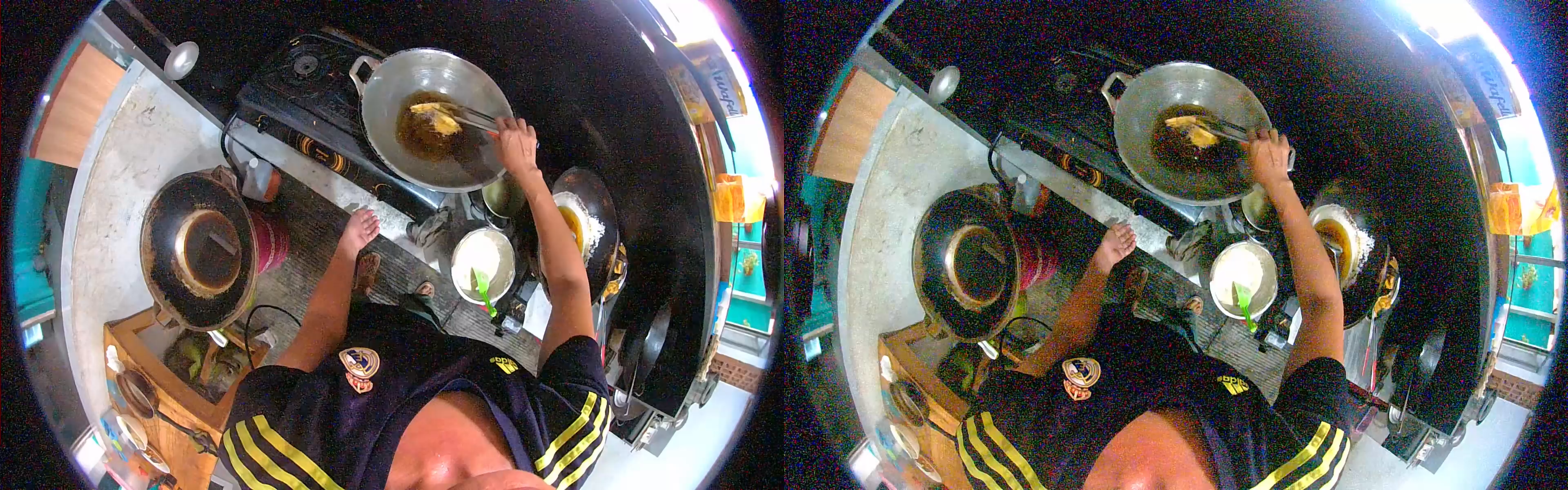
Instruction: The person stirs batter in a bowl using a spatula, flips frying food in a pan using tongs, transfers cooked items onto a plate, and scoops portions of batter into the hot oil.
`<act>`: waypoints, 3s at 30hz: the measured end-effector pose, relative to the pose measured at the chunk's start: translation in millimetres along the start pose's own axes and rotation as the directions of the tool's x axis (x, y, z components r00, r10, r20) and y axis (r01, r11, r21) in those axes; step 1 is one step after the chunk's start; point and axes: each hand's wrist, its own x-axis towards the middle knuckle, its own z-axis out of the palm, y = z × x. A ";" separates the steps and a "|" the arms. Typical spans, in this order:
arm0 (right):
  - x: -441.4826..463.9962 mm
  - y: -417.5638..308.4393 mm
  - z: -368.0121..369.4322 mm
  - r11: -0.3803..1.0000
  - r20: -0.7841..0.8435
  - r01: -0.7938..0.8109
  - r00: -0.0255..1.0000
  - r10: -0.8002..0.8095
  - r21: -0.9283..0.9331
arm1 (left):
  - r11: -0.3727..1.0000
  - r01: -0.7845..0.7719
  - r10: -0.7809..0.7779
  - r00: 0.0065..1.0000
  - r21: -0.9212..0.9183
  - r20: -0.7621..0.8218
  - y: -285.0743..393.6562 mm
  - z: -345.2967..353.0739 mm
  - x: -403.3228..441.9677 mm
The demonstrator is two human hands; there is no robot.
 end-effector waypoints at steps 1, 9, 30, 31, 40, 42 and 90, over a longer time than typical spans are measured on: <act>4.9 2.5 -0.6 1.000 0.017 -0.003 1.000 0.003 0.003 | 1.000 -0.004 0.004 1.000 -0.005 0.007 -0.4 -2.1 0.6; 25.0 4.3 16.3 1.000 0.138 -0.015 0.990 0.017 -0.017 | 0.997 -0.037 0.034 0.999 0.073 0.037 -7.9 -18.6 -9.0; 17.6 -40.7 29.6 0.995 0.078 -0.057 0.996 0.050 0.082 | 0.336 0.046 -0.442 0.890 0.941 0.115 -83.9 -51.8 -40.7; 17.9 -39.6 27.0 0.996 0.097 -0.062 0.994 0.056 0.064 | 0.295 0.054 -0.439 0.894 0.954 0.085 -85.2 -46.8 -51.0; -5.3 2.0 5.2 0.981 0.142 -0.194 0.971 0.191 0.014 | 0.800 0.035 -0.081 0.995 0.599 0.050 -53.2 -54.6 -4.3; -13.6 4.1 25.5 0.977 0.119 -0.213 0.970 0.210 0.012 | 0.894 -0.025 0.011 0.999 0.447 0.033 -41.4 -31.8 -10.8; -203.2 -24.9 -104.0 -0.605 0.611 -0.384 0.760 0.222 0.698 | 0.621 0.120 -0.158 0.987 0.774 -0.026 -69.7 -77.0 19.9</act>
